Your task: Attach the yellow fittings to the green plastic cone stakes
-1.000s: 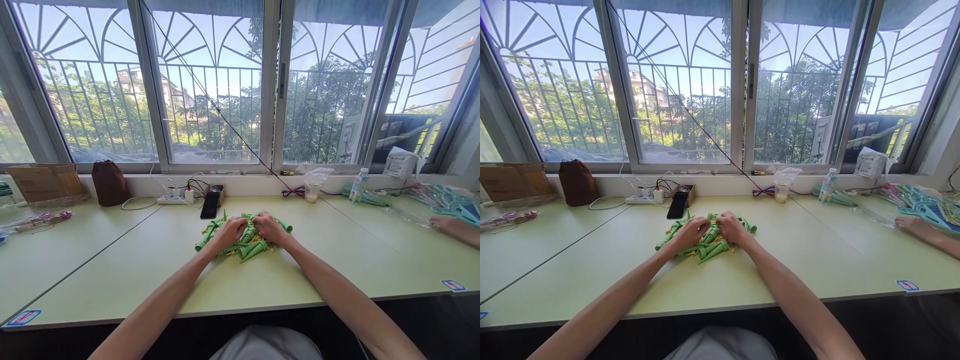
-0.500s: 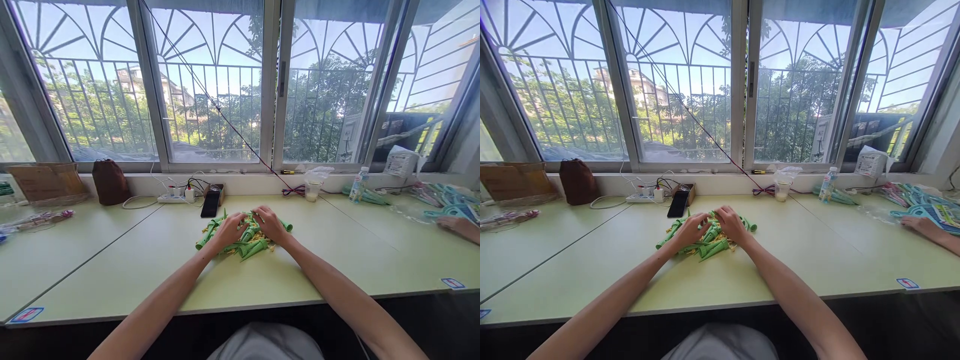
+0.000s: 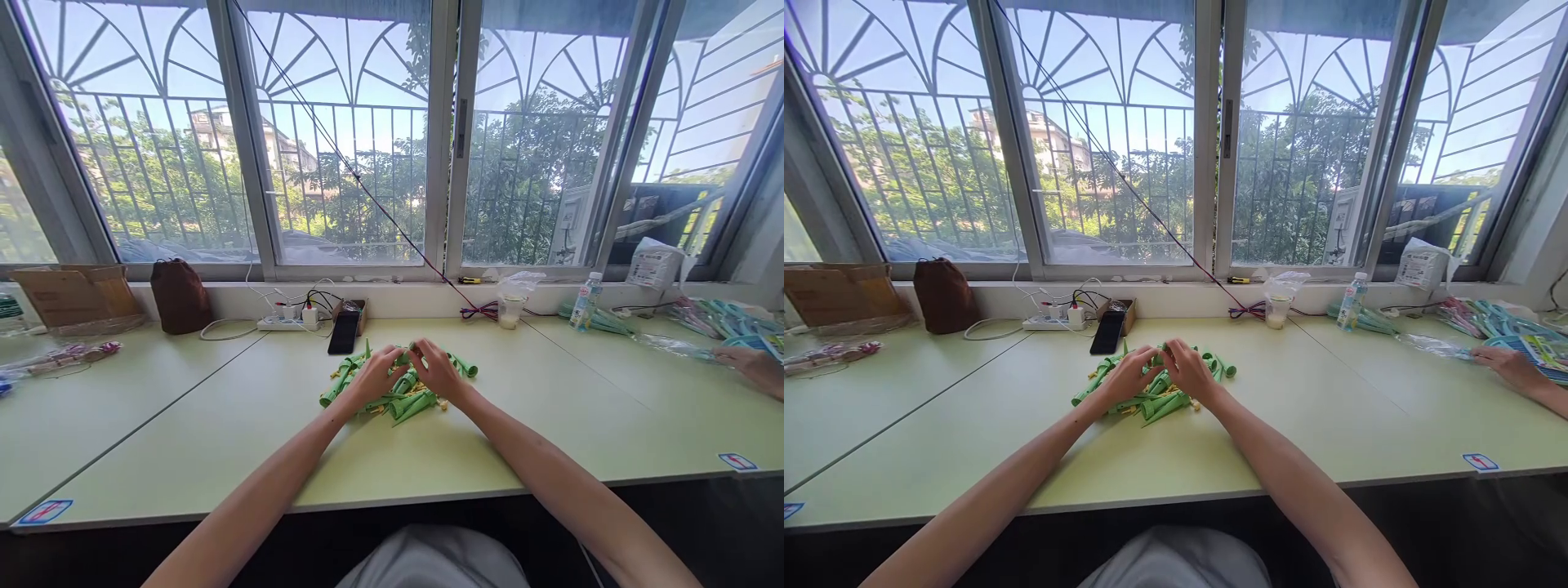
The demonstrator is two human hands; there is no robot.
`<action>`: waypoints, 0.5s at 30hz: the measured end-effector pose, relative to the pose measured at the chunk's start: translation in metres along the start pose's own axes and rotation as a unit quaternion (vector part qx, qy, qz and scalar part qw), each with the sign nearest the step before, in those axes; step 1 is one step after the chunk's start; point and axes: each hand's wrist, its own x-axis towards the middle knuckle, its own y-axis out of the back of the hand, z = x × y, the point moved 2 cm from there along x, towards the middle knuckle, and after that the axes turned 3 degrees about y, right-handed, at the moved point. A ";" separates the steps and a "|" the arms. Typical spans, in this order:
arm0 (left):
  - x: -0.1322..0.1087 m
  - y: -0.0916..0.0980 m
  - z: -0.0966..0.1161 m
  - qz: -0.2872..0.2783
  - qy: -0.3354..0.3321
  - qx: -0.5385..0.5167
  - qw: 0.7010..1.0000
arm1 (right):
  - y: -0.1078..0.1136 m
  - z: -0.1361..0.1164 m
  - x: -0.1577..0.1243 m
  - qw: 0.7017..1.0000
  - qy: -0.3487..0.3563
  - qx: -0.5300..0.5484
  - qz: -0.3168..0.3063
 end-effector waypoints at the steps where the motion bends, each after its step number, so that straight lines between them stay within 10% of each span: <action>1: 0.000 0.000 -0.001 -0.001 -0.001 0.000 1.000 | 0.000 -0.001 0.000 1.000 -0.005 -0.002 -0.005; 15: 0.000 -0.001 -0.008 0.041 0.044 0.024 0.998 | 0.010 0.010 0.003 1.000 -0.020 0.008 0.013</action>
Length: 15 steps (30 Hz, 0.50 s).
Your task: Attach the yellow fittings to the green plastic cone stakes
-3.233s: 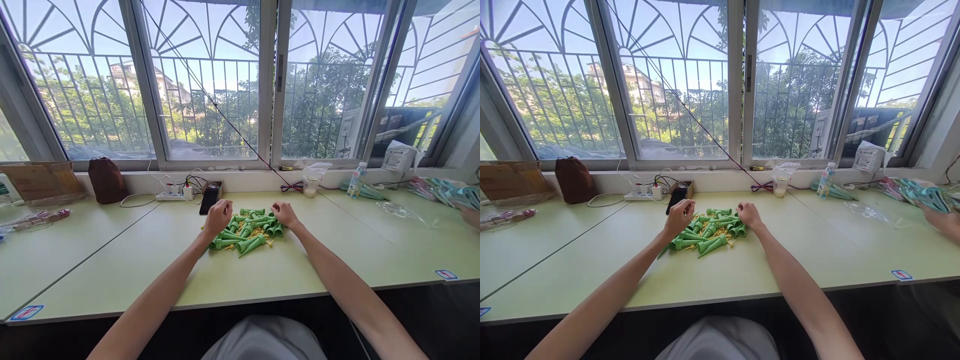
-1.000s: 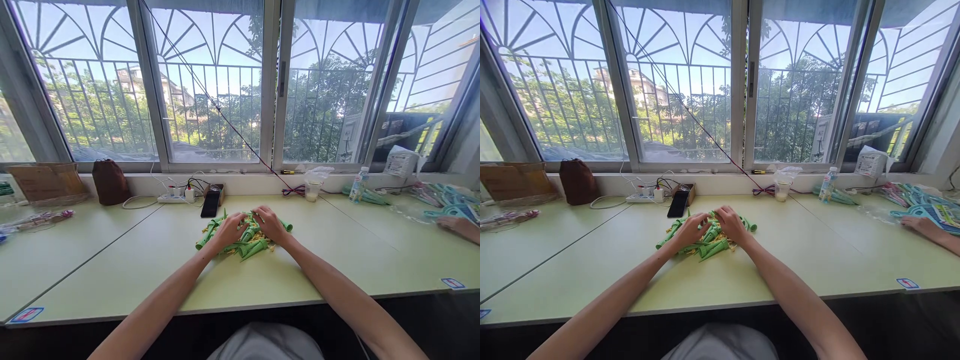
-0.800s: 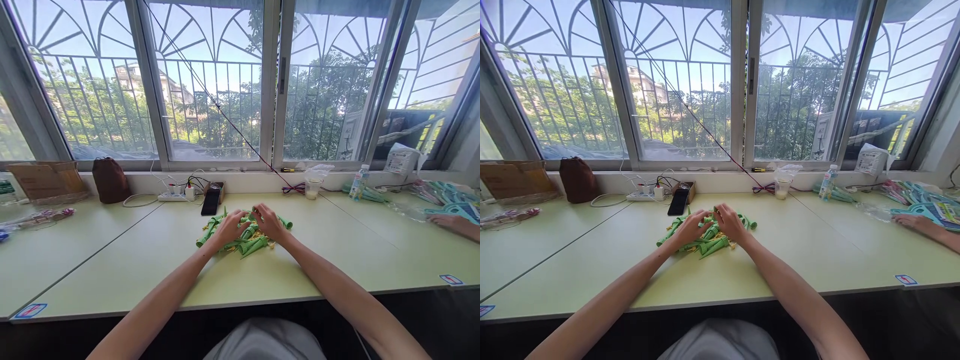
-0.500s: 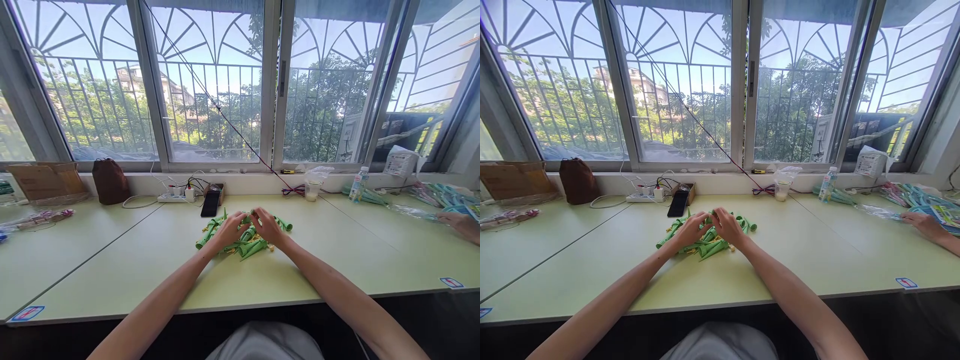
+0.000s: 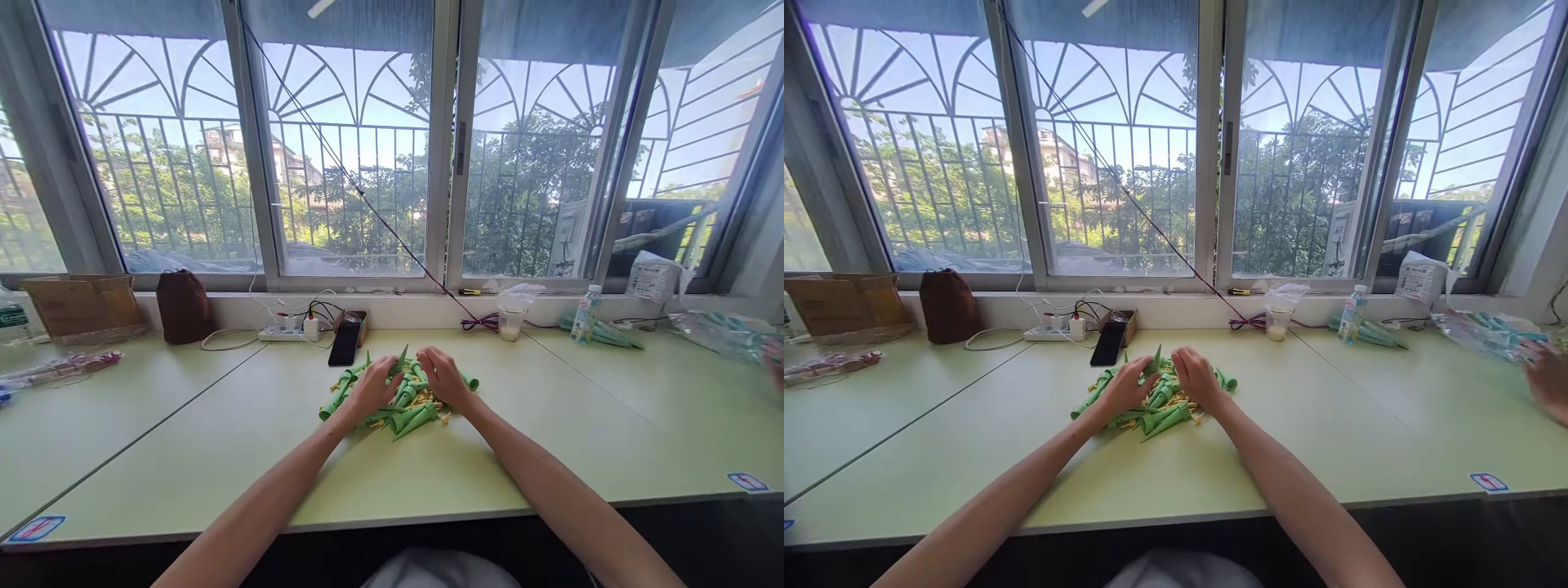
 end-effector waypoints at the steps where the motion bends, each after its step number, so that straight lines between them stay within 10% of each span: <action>1: 0.000 0.001 0.000 0.010 0.011 0.002 1.000 | 0.001 0.003 0.000 1.000 -0.005 -0.005 0.000; 15: 0.000 0.003 0.001 0.050 0.048 0.002 0.998 | -0.015 0.014 -0.007 0.989 -0.012 -0.044 -0.141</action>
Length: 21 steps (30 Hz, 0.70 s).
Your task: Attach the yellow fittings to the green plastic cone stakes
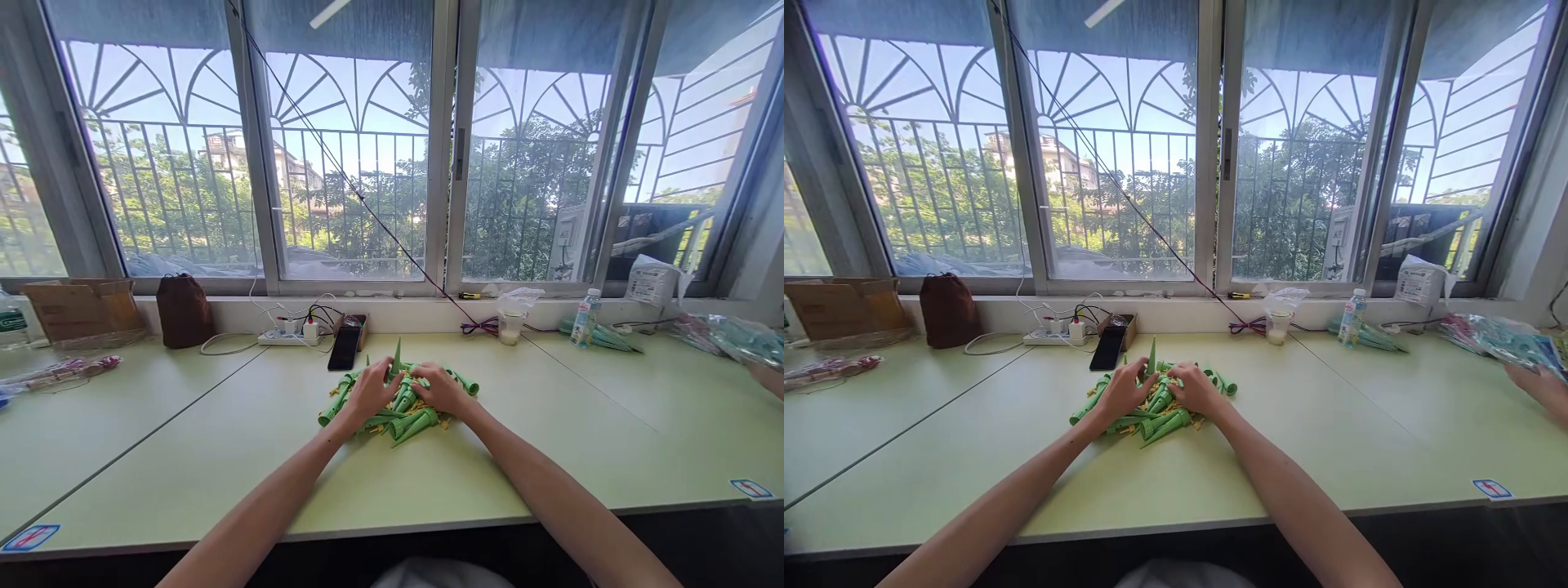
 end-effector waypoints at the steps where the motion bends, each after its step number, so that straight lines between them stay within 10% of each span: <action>1: 0.000 0.000 0.001 -0.002 -0.003 0.004 1.000 | -0.002 0.000 0.000 1.000 0.004 0.003 -0.009; 21: -0.005 0.002 0.009 -0.015 -0.032 -0.004 0.999 | -0.008 0.001 0.000 0.999 -0.009 0.027 -0.046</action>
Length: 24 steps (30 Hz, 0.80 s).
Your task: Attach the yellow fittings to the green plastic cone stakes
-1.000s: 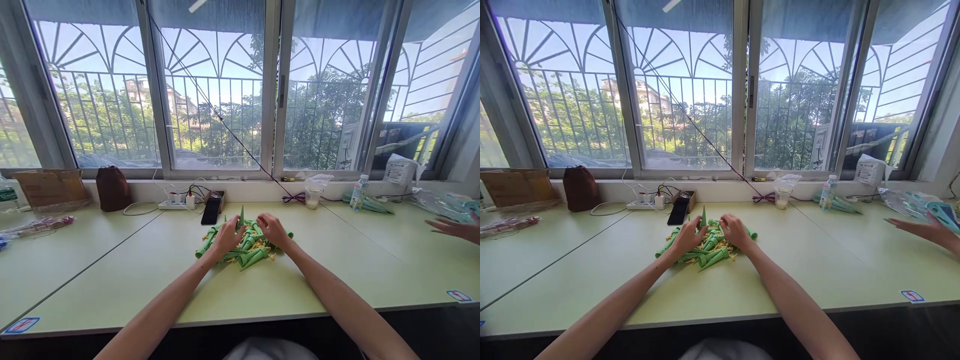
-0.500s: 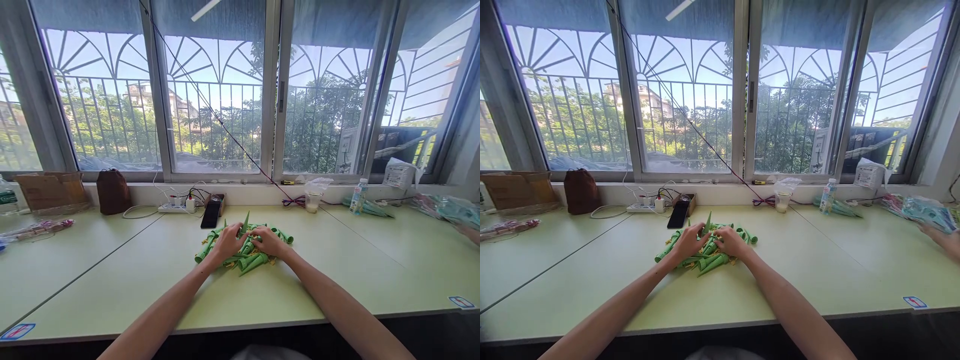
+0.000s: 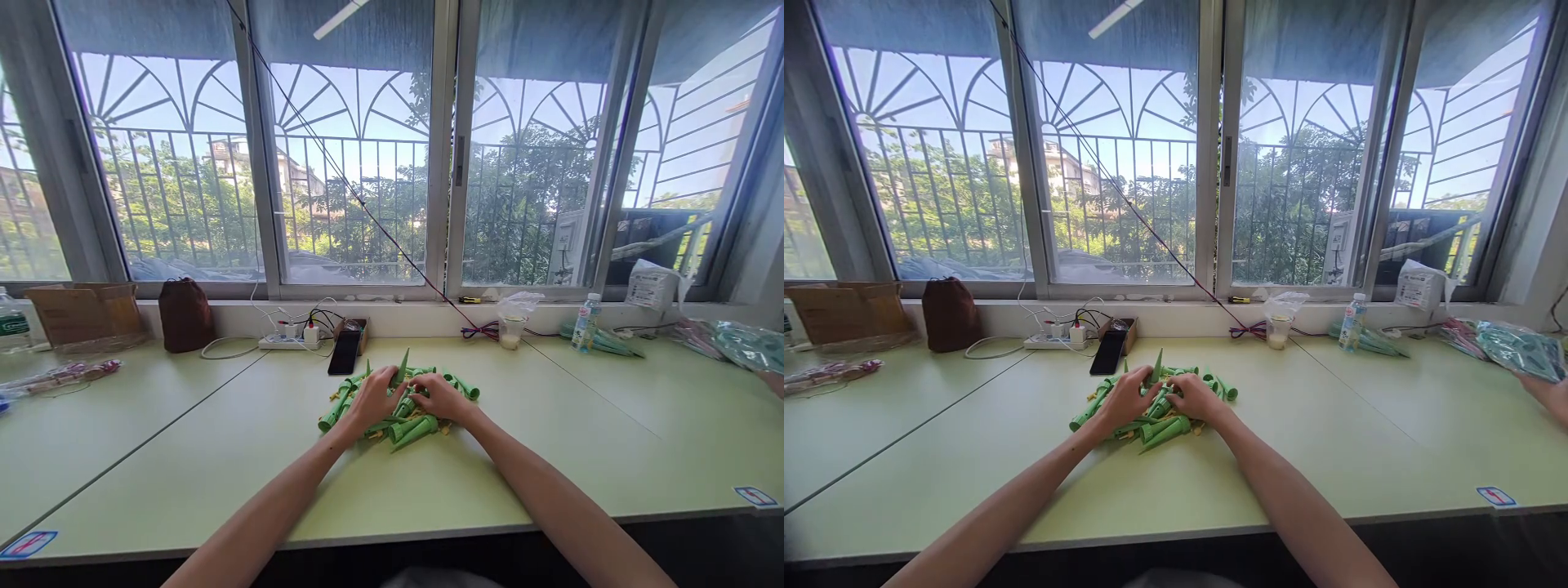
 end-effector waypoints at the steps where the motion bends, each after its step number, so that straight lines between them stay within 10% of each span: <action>1: 0.000 0.000 0.000 0.002 0.001 -0.001 1.000 | 0.001 0.000 0.000 1.000 0.000 -0.003 0.002; 24: 0.002 0.000 -0.002 0.020 0.021 0.006 1.000 | -0.002 0.018 0.007 0.993 -0.031 -0.090 -0.062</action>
